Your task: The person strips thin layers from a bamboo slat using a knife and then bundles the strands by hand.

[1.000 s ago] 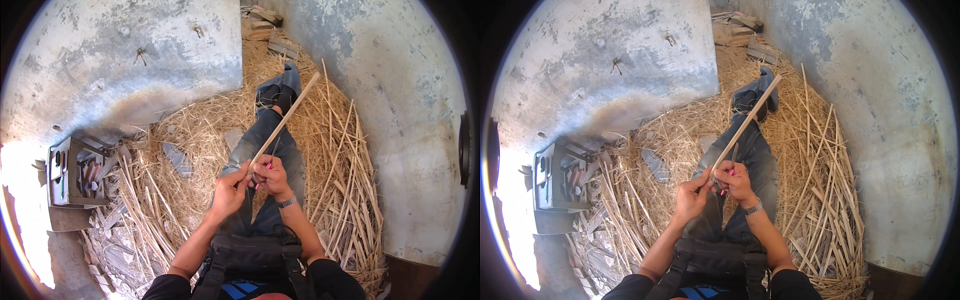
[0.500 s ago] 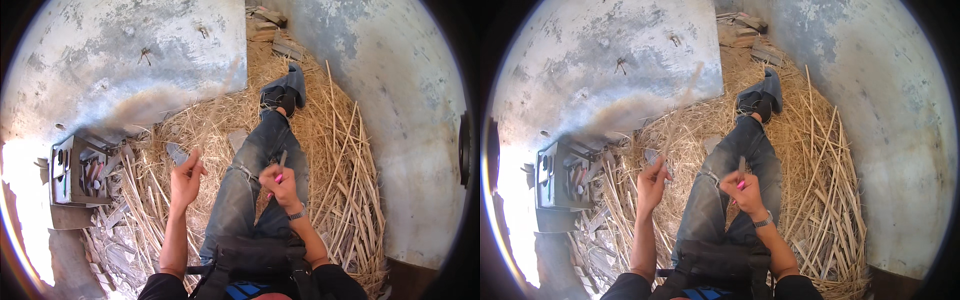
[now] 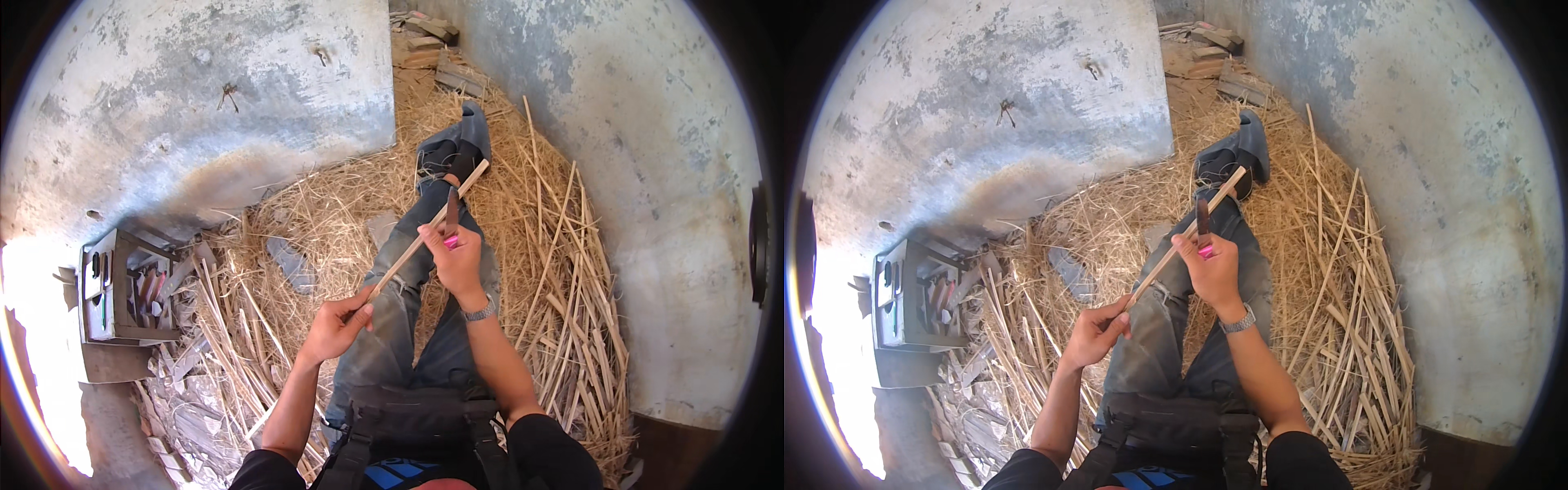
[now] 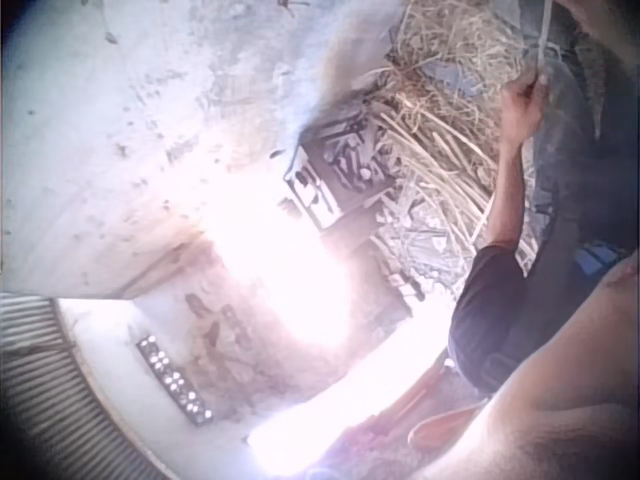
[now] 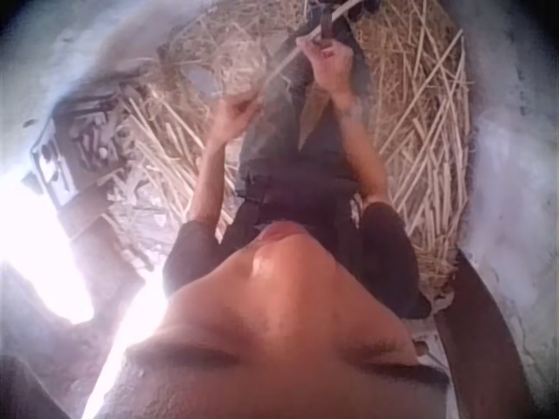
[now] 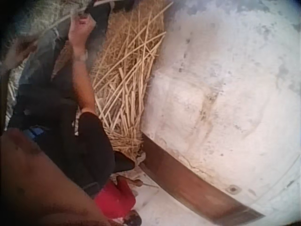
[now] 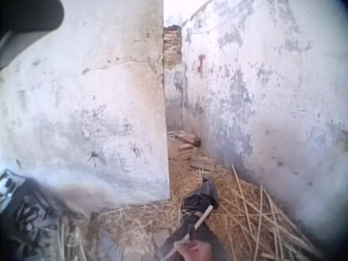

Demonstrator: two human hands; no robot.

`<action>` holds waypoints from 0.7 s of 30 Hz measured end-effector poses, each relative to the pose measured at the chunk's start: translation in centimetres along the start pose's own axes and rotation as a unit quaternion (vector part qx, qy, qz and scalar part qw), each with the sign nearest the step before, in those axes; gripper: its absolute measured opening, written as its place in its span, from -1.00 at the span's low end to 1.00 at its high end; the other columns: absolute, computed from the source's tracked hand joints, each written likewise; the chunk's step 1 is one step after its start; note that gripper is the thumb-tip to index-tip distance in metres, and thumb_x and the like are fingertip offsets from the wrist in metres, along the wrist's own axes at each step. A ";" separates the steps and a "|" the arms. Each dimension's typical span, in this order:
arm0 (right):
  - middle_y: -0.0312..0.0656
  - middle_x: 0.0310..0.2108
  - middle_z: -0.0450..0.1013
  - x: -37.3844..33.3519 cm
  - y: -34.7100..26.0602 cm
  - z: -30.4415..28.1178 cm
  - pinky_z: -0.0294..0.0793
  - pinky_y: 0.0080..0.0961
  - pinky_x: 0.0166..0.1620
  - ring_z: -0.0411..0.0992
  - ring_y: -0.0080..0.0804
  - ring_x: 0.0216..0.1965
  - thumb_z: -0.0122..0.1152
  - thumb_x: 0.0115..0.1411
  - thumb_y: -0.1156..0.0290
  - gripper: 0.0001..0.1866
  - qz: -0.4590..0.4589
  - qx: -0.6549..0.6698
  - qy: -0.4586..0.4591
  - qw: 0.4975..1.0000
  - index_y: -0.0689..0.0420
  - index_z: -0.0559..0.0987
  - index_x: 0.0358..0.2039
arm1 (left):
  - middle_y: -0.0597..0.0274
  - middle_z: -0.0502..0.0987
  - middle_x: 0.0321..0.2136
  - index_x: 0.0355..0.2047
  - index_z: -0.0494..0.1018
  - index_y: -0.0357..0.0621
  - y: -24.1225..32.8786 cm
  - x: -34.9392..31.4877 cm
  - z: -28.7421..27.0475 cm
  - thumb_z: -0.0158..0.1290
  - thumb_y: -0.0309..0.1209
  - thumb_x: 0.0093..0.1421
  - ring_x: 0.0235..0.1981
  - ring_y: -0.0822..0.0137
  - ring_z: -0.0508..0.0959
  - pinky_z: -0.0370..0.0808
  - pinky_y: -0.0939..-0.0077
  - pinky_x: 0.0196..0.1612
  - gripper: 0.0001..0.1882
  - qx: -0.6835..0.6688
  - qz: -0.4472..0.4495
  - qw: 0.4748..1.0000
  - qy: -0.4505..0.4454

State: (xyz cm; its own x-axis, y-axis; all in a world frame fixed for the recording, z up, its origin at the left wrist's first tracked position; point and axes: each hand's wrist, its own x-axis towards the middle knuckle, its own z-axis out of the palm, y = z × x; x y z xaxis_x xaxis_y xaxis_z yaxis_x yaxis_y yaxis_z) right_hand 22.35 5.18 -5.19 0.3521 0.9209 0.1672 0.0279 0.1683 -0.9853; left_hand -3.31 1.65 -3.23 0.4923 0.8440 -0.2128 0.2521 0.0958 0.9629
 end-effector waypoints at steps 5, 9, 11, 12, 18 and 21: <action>-0.52 -0.61 0.38 1.1 0.6 -1.0 0.17 -0.64 -0.48 0.22 -0.79 -0.54 0.39 0.33 0.24 -0.68 0.045 0.005 0.045 0.998 0.26 0.65 -0.41 | 0.40 0.56 -0.56 0.24 0.49 -0.27 -1.5 0.0 -0.9 0.04 -0.40 0.46 -0.54 0.67 0.35 0.33 0.64 -0.45 -0.60 0.062 0.002 0.998 0.010; -0.36 -0.64 0.44 1.0 3.9 -1.1 0.26 -0.52 -0.48 0.32 -0.61 -0.59 0.24 0.42 0.18 -0.65 -0.031 -0.095 0.046 0.994 0.24 0.63 -0.36 | 0.41 0.55 -0.57 0.20 0.53 -0.27 -3.5 1.0 -0.6 0.06 -0.39 0.45 -0.55 0.65 0.37 0.33 0.61 -0.46 -0.62 0.091 -0.034 0.995 0.013; -0.10 -0.61 0.47 0.4 7.4 -2.0 0.36 -0.30 -0.45 0.45 -0.21 -0.58 0.05 0.48 0.14 -0.59 0.022 -0.205 0.012 0.978 0.22 0.60 -0.34 | 0.41 0.52 -0.60 0.14 0.57 -0.26 -6.6 1.6 -0.1 0.09 -0.35 0.43 -0.55 0.63 0.38 0.34 0.58 -0.46 -0.64 0.047 -0.056 0.997 0.032; -0.10 -0.61 0.47 0.3 8.4 -2.4 0.36 -0.30 -0.45 0.45 -0.21 -0.58 0.05 0.48 0.14 -0.59 0.021 -0.206 0.012 0.978 0.22 0.60 -0.34 | 0.41 0.52 -0.60 0.14 0.57 -0.26 -6.7 1.8 0.1 0.09 -0.35 0.43 -0.55 0.63 0.38 0.34 0.58 -0.46 -0.64 0.047 -0.055 0.997 0.031; 0.14 -0.57 0.48 2.9 11.9 -4.2 0.39 0.04 -0.43 0.47 0.24 -0.49 -0.07 0.50 0.16 -0.54 -0.032 -0.384 0.077 0.919 0.24 0.58 -0.38 | 0.40 0.49 -0.62 0.08 0.63 -0.19 -7.4 2.8 0.0 0.17 -0.27 0.37 -0.57 0.60 0.42 0.36 0.54 -0.47 -0.64 0.073 -0.121 0.990 0.019; 0.23 -0.48 0.50 3.4 12.8 -3.6 0.41 0.11 -0.37 0.49 0.30 -0.41 -0.01 0.47 0.19 -0.56 -0.060 -0.352 0.096 0.929 0.26 0.58 -0.42 | 0.41 0.48 -0.62 0.08 0.62 -0.19 -7.8 3.4 0.1 0.18 -0.26 0.37 -0.58 0.60 0.41 0.37 0.52 -0.48 -0.63 0.079 -0.109 0.991 0.001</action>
State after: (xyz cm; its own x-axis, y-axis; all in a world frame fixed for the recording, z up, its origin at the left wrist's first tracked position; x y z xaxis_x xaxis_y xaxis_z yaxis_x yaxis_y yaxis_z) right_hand 27.25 9.20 -17.40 0.4661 0.8188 0.3350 0.6593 -0.0690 -0.7487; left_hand -3.46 3.73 -11.47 0.4102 0.8136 -0.4122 0.4793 0.1922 0.8564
